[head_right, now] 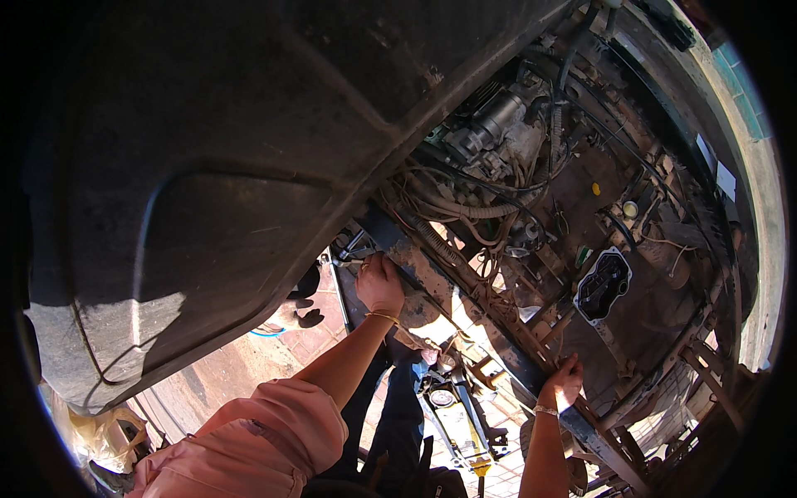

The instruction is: The person uses a ratchet wrench to loosen and remove bolts from a red vehicle part, then reaches into the engine bay to adjust components. The person also handles a brown plastic container near the wheel well.

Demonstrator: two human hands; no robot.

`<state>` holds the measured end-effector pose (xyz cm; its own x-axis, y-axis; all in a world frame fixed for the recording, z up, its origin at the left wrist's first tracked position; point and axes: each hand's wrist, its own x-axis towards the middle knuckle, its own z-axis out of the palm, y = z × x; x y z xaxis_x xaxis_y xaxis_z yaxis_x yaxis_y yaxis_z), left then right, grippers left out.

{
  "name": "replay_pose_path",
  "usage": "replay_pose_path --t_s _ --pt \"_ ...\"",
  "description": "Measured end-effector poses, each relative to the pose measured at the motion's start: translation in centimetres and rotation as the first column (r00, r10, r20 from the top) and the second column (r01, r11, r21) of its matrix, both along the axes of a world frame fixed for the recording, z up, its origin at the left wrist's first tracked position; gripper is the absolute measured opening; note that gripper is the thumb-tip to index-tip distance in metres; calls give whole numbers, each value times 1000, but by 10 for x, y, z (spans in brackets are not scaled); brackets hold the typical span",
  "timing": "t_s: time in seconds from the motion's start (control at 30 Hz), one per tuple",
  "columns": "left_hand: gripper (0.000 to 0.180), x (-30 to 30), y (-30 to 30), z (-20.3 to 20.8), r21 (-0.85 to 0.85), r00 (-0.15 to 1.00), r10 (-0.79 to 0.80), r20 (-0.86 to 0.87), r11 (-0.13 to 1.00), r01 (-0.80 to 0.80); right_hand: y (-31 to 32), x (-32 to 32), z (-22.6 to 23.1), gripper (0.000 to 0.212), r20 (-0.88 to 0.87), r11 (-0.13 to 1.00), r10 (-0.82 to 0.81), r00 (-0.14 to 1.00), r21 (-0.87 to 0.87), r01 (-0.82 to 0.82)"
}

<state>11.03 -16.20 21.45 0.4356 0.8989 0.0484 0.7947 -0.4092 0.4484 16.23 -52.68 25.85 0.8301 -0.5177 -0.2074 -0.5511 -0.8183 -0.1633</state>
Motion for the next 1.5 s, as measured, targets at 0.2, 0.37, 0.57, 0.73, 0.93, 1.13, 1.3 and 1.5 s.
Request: replay_pose_path --t_s 0.2,0.37,0.57,0.73,0.93,1.13,1.3,1.5 --pt "24 -1 0 0 -16 1000 -4 -10 1000 3 1 0 -1 56 20 1000 9 1000 -3 -9" --pt "24 0 0 0 -15 1000 -7 -5 1000 7 2 0 -4 54 29 997 13 1000 -74 -11" --pt "25 -1 1 -1 -31 1000 -6 4 1000 7 0 -2 -4 55 39 999 33 999 -45 -31" --pt "26 0 1 0 -67 1000 -2 -17 998 1 0 -1 -4 55 16 998 48 999 -39 -47" --pt "30 -1 1 4 -5 999 -40 -21 999 40 2 -1 -2 54 10 997 43 999 -63 -42" --pt "30 -1 1 4 -12 998 -35 -50 999 35 5 -1 0 53 25 998 50 998 -44 -48" --pt "27 0 1 3 -73 999 2 -53 997 -6 6 -1 2 52 29 997 60 998 -53 -58" --pt "27 0 2 1 -70 997 2 -71 998 -7 7 -1 1 52 54 998 52 997 -41 -49"
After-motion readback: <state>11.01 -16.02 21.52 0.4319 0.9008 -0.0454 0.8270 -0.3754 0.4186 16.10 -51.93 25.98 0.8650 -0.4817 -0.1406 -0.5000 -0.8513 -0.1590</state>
